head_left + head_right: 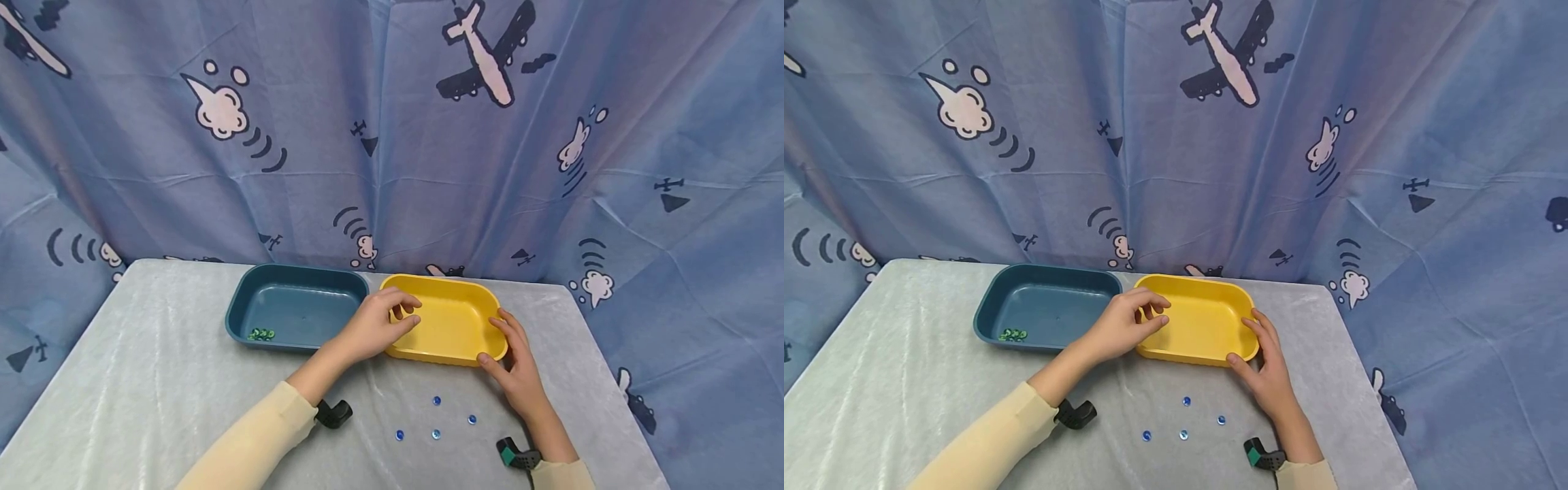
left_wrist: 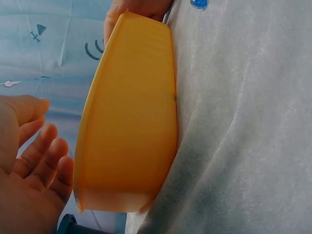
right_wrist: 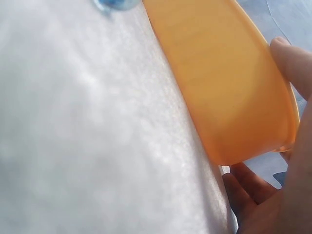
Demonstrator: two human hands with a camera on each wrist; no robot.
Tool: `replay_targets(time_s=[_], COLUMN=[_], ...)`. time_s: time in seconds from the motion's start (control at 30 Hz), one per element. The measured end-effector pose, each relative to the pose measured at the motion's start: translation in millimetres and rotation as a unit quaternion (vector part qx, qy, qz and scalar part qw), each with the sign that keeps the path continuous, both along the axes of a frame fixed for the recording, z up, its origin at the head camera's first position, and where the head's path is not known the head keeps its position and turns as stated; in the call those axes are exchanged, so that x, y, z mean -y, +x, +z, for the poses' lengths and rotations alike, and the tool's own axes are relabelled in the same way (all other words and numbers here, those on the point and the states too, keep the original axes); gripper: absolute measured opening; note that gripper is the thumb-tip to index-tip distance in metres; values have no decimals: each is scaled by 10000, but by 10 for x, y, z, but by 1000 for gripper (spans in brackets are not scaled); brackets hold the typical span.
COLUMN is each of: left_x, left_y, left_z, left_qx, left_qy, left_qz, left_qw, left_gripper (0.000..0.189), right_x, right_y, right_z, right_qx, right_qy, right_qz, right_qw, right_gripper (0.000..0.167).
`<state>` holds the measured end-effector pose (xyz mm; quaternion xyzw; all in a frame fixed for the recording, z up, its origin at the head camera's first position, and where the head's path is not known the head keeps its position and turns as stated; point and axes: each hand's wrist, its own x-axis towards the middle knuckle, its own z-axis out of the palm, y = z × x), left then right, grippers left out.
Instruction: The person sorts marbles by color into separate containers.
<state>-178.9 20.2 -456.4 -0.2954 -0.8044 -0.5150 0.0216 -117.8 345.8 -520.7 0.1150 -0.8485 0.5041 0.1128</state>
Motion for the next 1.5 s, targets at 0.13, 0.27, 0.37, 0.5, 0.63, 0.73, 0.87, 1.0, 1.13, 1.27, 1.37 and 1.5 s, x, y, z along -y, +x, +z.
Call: replay_targets(time_s=[0.13,0.27,0.37,0.5,0.63,0.73,0.87,1.0,1.13,1.27,1.37,1.5], left_x=[-1,-2,-4,-9,-10,-10,-8,-16,-46,-94,-149,-226], left_y=[15,36,73,163,279,375,494,584,664,724,745,755], left_z=[16,14,17,28,30,34,66,88,74,2,-82,-194], left_qx=[29,58,56,-11,-126,-179,-128,19,204,418,500,435], left_qy=[5,65,133,210,278,298,322,280,146,-15,-163,-465], left_qz=[-22,-54,-94,-194,-351,-485,-701,-1044,-1419,-1645,-1800,-1992], left_qw=[10000,9999,9999,9996,9989,9982,9969,9941,9896,9855,9823,9779], left_gripper=[20,19,18,17,16,17,19,23,23,22,21,21], right_x=[-1,1,0,-8,-15,-20,-21,-11,-3,10,12,7], right_y=[-1,0,-1,-7,-13,-14,-18,-19,-10,-2,2,-2], right_z=[-4,-7,-10,-19,-26,-28,-29,-33,-29,-15,-3,7], right_qx=[28,34,5,-41,-36,-2,30,18,2,32,57,32], right_qy=[25,3,-27,-66,-41,1,47,81,63,74,112,146], right_qz=[-23,-10,23,68,64,24,-12,-17,0,6,-21,-25], right_qw=[10000,10000,10000,9999,10000,10000,10000,10000,10000,10000,9999,9999], right_gripper=[64,64,64,64,64,64,64,64,64,64,64,64])
